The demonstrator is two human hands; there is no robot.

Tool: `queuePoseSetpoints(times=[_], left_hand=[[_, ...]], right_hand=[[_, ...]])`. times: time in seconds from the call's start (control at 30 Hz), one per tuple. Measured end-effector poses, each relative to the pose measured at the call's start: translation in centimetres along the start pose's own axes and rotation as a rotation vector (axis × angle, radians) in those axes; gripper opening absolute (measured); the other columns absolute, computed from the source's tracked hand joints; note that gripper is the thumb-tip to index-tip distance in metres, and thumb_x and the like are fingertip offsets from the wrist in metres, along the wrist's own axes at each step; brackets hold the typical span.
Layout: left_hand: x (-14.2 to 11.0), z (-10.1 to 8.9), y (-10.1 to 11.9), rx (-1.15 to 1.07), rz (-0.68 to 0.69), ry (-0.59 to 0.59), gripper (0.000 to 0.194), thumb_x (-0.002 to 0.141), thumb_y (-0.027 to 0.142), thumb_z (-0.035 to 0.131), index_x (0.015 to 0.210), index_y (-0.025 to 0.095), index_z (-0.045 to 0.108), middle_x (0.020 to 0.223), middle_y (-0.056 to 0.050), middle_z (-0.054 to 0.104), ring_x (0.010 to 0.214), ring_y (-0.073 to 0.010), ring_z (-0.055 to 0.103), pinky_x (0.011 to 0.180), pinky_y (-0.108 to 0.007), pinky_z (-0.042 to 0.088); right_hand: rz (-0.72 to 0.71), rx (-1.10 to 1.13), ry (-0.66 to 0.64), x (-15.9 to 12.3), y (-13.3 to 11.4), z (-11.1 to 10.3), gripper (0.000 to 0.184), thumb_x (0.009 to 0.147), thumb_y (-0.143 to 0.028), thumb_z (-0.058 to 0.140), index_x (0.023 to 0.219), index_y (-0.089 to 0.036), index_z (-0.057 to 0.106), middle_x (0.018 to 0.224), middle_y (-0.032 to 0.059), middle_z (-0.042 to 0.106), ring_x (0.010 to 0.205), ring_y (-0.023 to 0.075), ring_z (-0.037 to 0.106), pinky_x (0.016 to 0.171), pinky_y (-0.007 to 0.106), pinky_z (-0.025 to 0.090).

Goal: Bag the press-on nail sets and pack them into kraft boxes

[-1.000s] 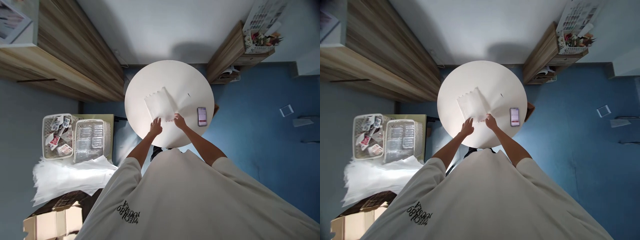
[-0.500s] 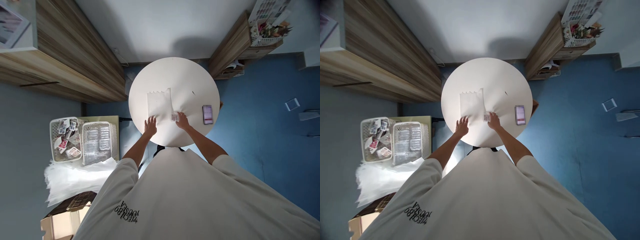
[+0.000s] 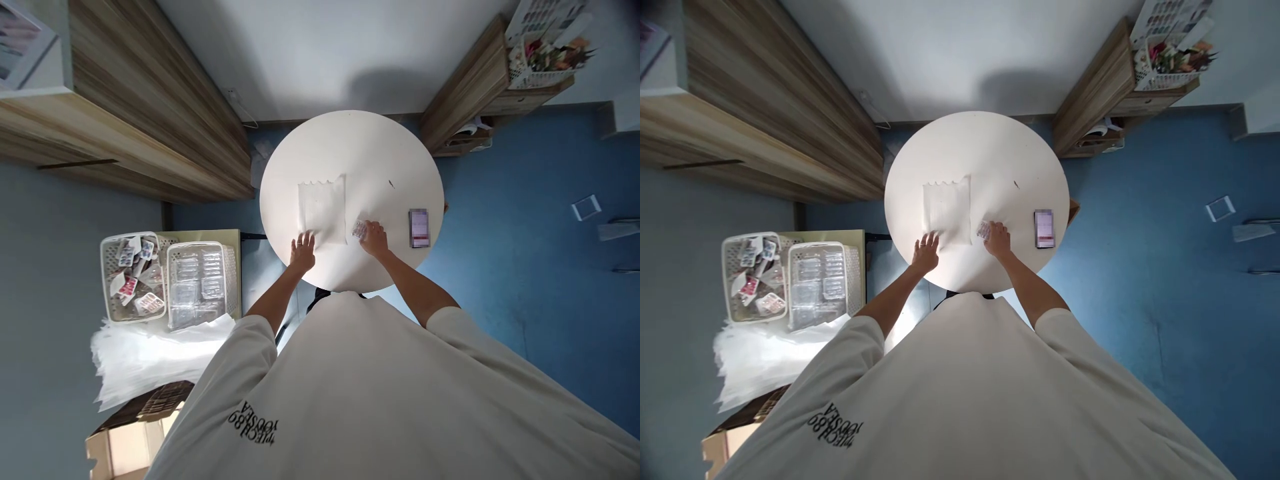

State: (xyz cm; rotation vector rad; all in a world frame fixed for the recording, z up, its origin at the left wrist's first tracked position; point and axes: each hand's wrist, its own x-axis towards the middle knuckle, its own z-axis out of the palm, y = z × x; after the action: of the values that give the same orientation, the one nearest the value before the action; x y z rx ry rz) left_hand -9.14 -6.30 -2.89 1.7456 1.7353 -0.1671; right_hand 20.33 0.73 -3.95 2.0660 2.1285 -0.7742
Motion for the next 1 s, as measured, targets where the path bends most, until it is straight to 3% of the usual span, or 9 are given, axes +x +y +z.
queuePoseSetpoints(times=[0.2, 0.4, 0.63, 0.83, 1.0], left_hand=[[0.9, 1.9, 4.8, 0.054, 0.105, -0.004, 0.088, 0.083, 0.018, 0.056, 0.169, 0.020, 0.039, 0.179, -0.015, 0.028, 0.168, -0.0387, 0.011, 0.132, -0.071, -0.001], [0.6, 4.2, 8.4, 0.045, 0.186, -0.054, 0.083, 0.085, 0.020, 0.058, 0.167, 0.022, 0.043, 0.177, -0.016, 0.031, 0.167, -0.0405, 0.018, 0.131, -0.074, 0.006], [0.0, 4.9, 8.6, 0.005, 0.167, -0.104, 0.079, 0.087, 0.018, 0.056, 0.165, 0.019, 0.045, 0.178, -0.017, 0.028, 0.165, -0.0402, 0.023, 0.131, -0.069, 0.017], [-0.2, 4.8, 8.1, 0.033, 0.189, -0.036, 0.072, 0.088, 0.012, 0.051, 0.160, 0.016, 0.049, 0.176, -0.019, 0.032, 0.160, -0.0397, 0.033, 0.128, -0.066, 0.025], [1.1, 3.1, 9.0, -0.026, 0.172, 0.035, 0.063, 0.095, 0.014, 0.047, 0.158, 0.019, 0.049, 0.172, -0.018, 0.038, 0.156, -0.0385, 0.040, 0.126, -0.061, 0.033]], right_hand=[[-0.022, 0.097, 0.044, 0.0, 0.5, -1.6, 0.079, 0.086, -0.033, 0.071, 0.158, -0.019, 0.043, 0.157, 0.0197, 0.047, 0.138, 0.0391, 0.048, 0.115, 0.050, 0.045], [-0.072, 0.104, -0.034, -0.3, 0.0, -1.7, 0.077, 0.089, -0.030, 0.070, 0.160, -0.019, 0.044, 0.157, 0.0214, 0.047, 0.140, 0.0415, 0.047, 0.117, 0.052, 0.041], [-0.118, 0.034, -0.093, 0.2, -0.6, 0.2, 0.076, 0.091, -0.033, 0.071, 0.161, -0.023, 0.045, 0.157, 0.0214, 0.047, 0.139, 0.0427, 0.045, 0.116, 0.055, 0.040], [-0.188, -0.034, -0.067, -0.7, -0.3, 0.9, 0.079, 0.092, -0.027, 0.067, 0.165, -0.021, 0.037, 0.162, 0.0205, 0.044, 0.143, 0.0411, 0.041, 0.118, 0.053, 0.036], [-0.243, -0.019, -0.073, -3.4, 1.0, 0.8, 0.046, 0.095, -0.031, 0.064, 0.139, -0.020, 0.059, 0.151, 0.0193, 0.053, 0.135, 0.0380, 0.047, 0.114, 0.050, 0.039]])
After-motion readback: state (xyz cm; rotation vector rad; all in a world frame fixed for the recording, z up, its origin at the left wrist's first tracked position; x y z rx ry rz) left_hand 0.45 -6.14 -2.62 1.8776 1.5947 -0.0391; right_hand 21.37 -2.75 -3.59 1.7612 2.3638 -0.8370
